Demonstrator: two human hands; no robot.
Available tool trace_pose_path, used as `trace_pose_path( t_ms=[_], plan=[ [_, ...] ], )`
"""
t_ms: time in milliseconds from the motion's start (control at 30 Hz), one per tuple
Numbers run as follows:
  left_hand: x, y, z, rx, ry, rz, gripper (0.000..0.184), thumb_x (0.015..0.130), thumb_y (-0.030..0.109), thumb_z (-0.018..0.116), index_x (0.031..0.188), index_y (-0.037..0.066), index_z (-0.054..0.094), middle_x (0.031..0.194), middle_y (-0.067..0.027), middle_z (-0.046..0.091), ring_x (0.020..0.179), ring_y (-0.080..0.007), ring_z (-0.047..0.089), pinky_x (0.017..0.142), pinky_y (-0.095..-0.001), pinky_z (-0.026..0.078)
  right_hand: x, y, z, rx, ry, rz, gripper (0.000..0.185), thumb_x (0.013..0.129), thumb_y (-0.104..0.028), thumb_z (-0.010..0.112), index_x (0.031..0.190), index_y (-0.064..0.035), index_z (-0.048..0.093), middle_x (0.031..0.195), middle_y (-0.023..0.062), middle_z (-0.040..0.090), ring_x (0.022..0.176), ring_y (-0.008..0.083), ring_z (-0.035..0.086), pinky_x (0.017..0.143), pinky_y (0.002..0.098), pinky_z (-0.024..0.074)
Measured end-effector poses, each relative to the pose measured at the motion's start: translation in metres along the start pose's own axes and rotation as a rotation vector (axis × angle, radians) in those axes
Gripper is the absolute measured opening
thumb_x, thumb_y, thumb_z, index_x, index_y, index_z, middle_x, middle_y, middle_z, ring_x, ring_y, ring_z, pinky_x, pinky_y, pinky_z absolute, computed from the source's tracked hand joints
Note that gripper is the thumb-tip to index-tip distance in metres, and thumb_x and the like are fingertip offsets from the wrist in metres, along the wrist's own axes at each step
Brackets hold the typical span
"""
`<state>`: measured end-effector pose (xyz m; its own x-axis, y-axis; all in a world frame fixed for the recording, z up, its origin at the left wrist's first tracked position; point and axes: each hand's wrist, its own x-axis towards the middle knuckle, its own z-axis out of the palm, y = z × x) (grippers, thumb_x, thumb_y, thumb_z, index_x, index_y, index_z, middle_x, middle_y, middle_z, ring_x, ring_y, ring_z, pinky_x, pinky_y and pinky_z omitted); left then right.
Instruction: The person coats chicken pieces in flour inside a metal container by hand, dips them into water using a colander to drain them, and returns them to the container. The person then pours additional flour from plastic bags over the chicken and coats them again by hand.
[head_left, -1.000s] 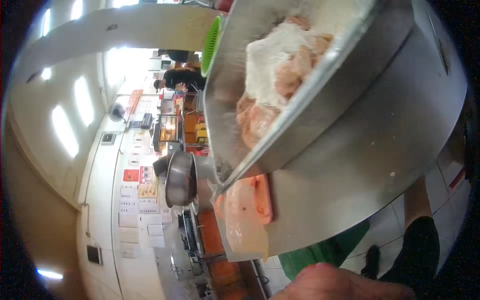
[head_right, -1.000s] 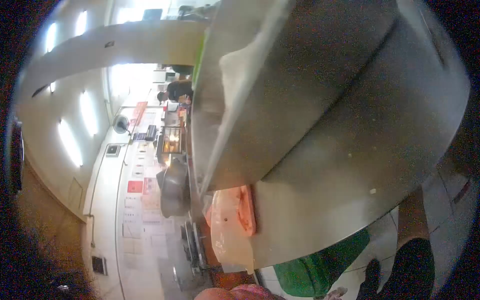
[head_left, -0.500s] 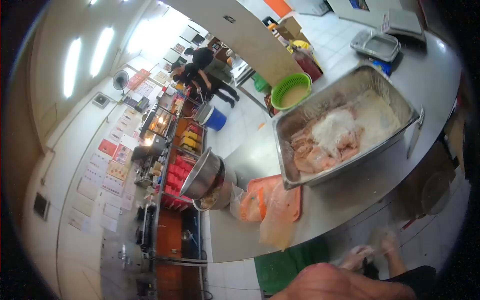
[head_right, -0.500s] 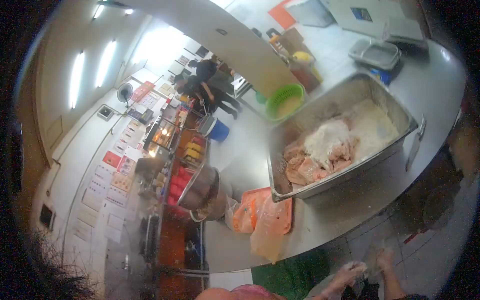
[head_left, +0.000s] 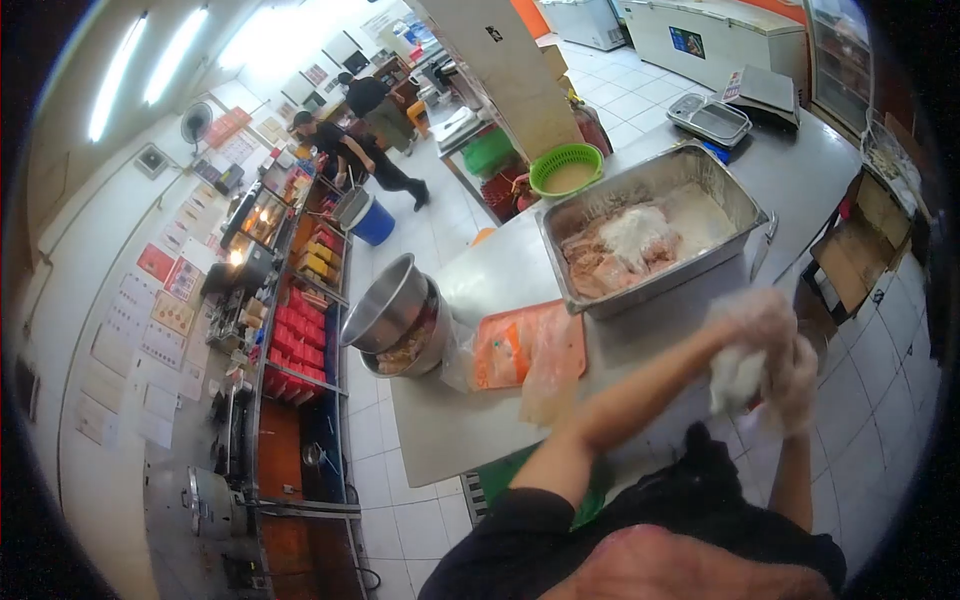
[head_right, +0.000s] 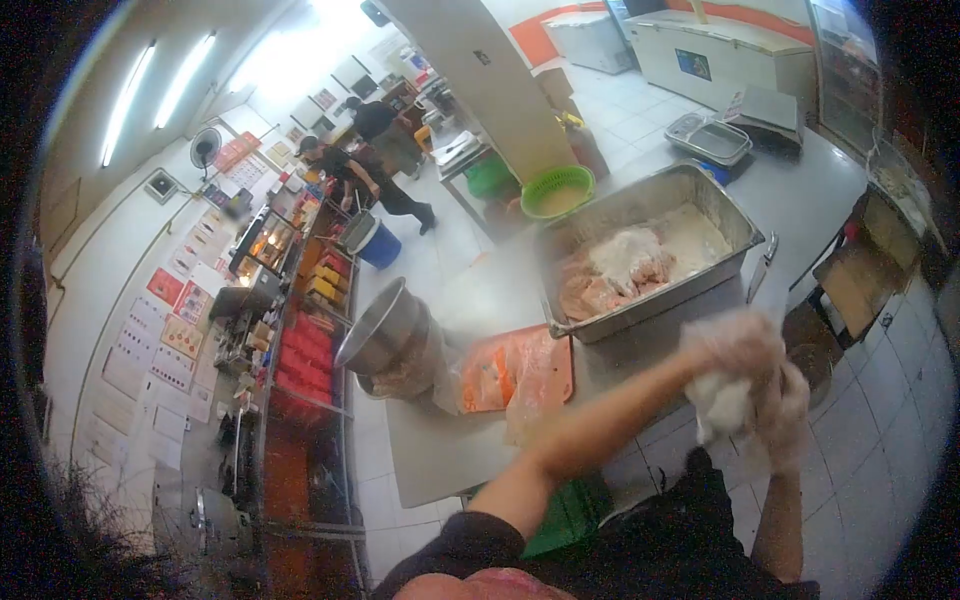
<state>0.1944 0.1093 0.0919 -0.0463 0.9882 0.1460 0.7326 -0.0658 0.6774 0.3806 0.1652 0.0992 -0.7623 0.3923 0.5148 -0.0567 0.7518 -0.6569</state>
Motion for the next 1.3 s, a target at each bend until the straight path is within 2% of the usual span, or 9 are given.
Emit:
trace_pose_path(
  t_ms=[100, 300, 467, 533, 600, 667, 733, 1000, 1300],
  plan=[
    [0.021, -0.046, -0.092, -0.844, -0.139, 0.034, 0.022, 0.094, 0.021, 0.051, 0.077, 0.010, 0.058, 0.063, 0.0018, 0.048, 0.056, -0.0142, 0.050, 0.051, -0.0300, 0.042, 0.059, -0.046, -0.009, 0.758, -0.136, 0.476, 0.056, 0.091, -0.036, 0.067, 0.131, 0.0004, 0.050, 0.094, 0.0047, 0.057, 0.070, 0.0099, 0.054, 0.057, 0.0273, 0.0461],
    [-0.006, 0.031, -0.236, -0.078, 0.339, 0.063, 0.022, 0.094, 0.027, 0.058, 0.096, 0.005, 0.062, 0.084, -0.0014, 0.059, 0.072, -0.0122, 0.056, 0.060, -0.0275, 0.045, 0.135, 0.050, 0.083, 1.457, -0.073, 0.764, 0.077, 0.091, -0.061, 0.053, 0.143, -0.0068, 0.036, 0.118, 0.0129, 0.054, 0.080, 0.0154, 0.059, 0.067, 0.0305, 0.0524],
    [0.019, 0.007, -0.292, -0.730, 0.588, -0.126, 0.026, 0.095, 0.029, 0.060, 0.100, 0.003, 0.064, 0.091, -0.0024, 0.064, 0.075, -0.0089, 0.056, 0.062, -0.0240, 0.045, 0.239, 0.055, 0.145, 1.982, -0.194, 0.686, 0.080, 0.090, -0.068, 0.045, 0.145, -0.0104, 0.035, 0.129, 0.0131, 0.054, 0.104, 0.0237, 0.060, 0.079, 0.0410, 0.0567],
    [0.012, -0.018, -0.321, -0.704, 0.655, -0.325, 0.026, 0.096, 0.028, 0.059, 0.100, 0.003, 0.065, 0.091, -0.0025, 0.064, 0.074, -0.0078, 0.055, 0.063, -0.0226, 0.045, 0.259, 0.081, 0.167, 1.958, -0.318, 0.576, 0.080, 0.089, -0.069, 0.047, 0.143, -0.0107, 0.036, 0.127, 0.0173, 0.054, 0.099, 0.0247, 0.065, 0.064, 0.0316, 0.0585],
    [-0.012, -0.051, -0.353, -0.304, 0.359, -0.560, 0.020, 0.096, 0.023, 0.060, 0.097, 0.004, 0.066, 0.096, -0.0037, 0.065, 0.083, -0.0097, 0.058, 0.071, -0.0258, 0.048, 0.284, 0.094, 0.156, 1.977, -0.469, 0.525, 0.067, 0.091, -0.053, 0.055, 0.139, -0.0085, 0.040, 0.115, 0.0139, 0.062, 0.088, 0.0218, 0.067, 0.057, 0.0302, 0.0570],
    [-0.042, -0.087, -0.349, -0.454, 0.446, -0.466, 0.016, 0.094, 0.019, 0.061, 0.095, 0.004, 0.066, 0.092, -0.0041, 0.065, 0.086, -0.0151, 0.061, 0.076, -0.0305, 0.050, 0.313, 0.121, 0.159, 1.648, -0.498, 0.531, 0.057, 0.088, -0.035, 0.061, 0.133, -0.0049, 0.046, 0.109, 0.0124, 0.065, 0.085, 0.0201, 0.067, 0.056, 0.0300, 0.0560],
    [-0.068, -0.124, -0.337, 0.075, 0.386, -0.453, 0.015, 0.092, 0.018, 0.063, 0.097, 0.004, 0.066, 0.085, -0.0075, 0.066, 0.083, -0.0240, 0.064, 0.074, -0.0346, 0.050, 0.349, 0.191, 0.196, 1.515, -0.788, 0.636, 0.054, 0.083, -0.020, 0.065, 0.130, -0.0008, 0.050, 0.109, 0.0114, 0.065, 0.087, 0.0195, 0.067, 0.055, 0.0305, 0.0556],
    [-0.092, -0.180, -0.273, 1.158, 0.263, -0.628, 0.024, 0.087, 0.034, 0.063, 0.100, 0.015, 0.068, 0.078, -0.0104, 0.068, 0.067, -0.0316, 0.066, 0.059, -0.0420, 0.052, 0.463, 0.098, 0.124, 1.020, -0.899, 0.062, 0.074, 0.077, -0.011, 0.076, 0.142, -0.0021, 0.042, 0.130, 0.0101, 0.057, 0.117, 0.0179, 0.054, 0.100, 0.0314, 0.0447],
    [-0.072, -0.152, -0.268, 0.797, 0.583, -0.572, 0.021, 0.086, 0.031, 0.065, 0.100, 0.016, 0.071, 0.085, -0.0104, 0.070, 0.069, -0.0306, 0.066, 0.059, -0.0427, 0.052, 0.503, 0.046, 0.144, 0.389, -0.891, -0.609, 0.074, 0.078, -0.026, 0.075, 0.143, -0.0081, 0.043, 0.138, 0.0115, 0.053, 0.123, 0.0231, 0.051, 0.107, 0.0326, 0.0386]
  ],
)
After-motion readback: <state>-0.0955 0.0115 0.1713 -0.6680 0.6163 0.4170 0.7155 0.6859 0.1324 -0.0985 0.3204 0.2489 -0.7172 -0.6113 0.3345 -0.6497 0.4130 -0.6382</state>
